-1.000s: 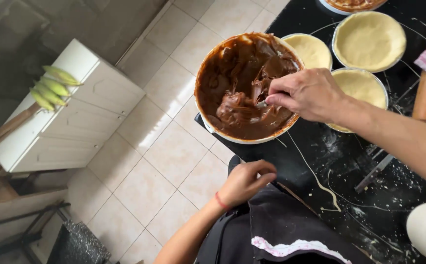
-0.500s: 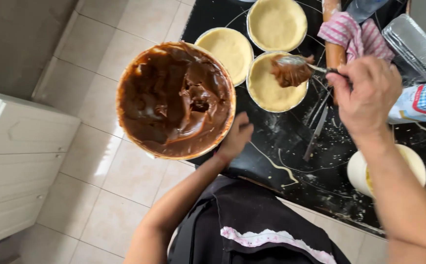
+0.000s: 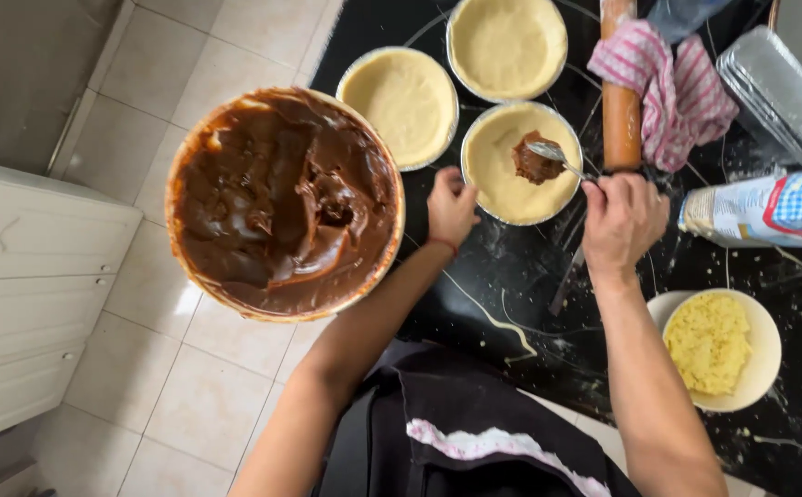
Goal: The person mixes a crumbly yellow filling in a bowl using a spoon. Then, they scoop a thick brown paste from a large container and spread it into several pie crusts using the same spoon.
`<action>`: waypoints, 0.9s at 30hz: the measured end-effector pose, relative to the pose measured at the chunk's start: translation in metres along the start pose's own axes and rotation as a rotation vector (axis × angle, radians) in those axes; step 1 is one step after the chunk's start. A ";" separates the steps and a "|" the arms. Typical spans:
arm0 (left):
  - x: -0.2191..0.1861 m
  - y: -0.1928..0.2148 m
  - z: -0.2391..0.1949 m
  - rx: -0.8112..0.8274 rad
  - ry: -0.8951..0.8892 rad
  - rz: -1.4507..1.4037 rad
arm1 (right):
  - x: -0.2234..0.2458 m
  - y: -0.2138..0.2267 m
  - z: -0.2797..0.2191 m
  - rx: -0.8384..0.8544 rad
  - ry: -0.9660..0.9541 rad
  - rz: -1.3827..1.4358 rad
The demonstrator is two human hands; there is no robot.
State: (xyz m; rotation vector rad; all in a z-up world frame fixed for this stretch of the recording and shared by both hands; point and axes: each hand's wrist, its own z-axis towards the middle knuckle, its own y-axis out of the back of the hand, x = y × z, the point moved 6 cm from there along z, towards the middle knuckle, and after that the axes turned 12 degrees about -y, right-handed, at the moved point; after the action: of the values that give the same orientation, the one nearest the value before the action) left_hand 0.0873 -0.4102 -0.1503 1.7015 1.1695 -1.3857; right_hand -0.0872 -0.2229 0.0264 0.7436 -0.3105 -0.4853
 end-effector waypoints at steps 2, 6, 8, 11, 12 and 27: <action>-0.024 0.001 0.013 0.061 -0.039 0.129 | 0.000 -0.008 0.002 0.102 0.017 -0.032; -0.014 -0.007 0.024 0.150 -0.127 0.462 | -0.010 -0.010 -0.011 0.109 -0.027 -0.063; -0.022 -0.009 0.013 0.127 -0.110 0.386 | -0.003 -0.013 -0.014 0.165 -0.063 0.005; -0.009 -0.007 -0.006 0.094 -0.016 0.177 | -0.034 -0.017 -0.019 0.117 -0.051 0.029; -0.010 0.005 -0.022 0.084 -0.008 0.178 | -0.023 -0.002 -0.011 0.125 -0.046 0.037; -0.076 0.126 -0.157 0.482 -0.211 0.183 | 0.274 0.053 0.164 -0.037 0.708 0.141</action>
State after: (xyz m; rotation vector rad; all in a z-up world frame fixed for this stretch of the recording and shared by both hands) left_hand 0.2619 -0.3390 -0.0466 1.8649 0.5731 -1.7756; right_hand 0.0900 -0.4263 0.2059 0.8046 0.3066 -0.0742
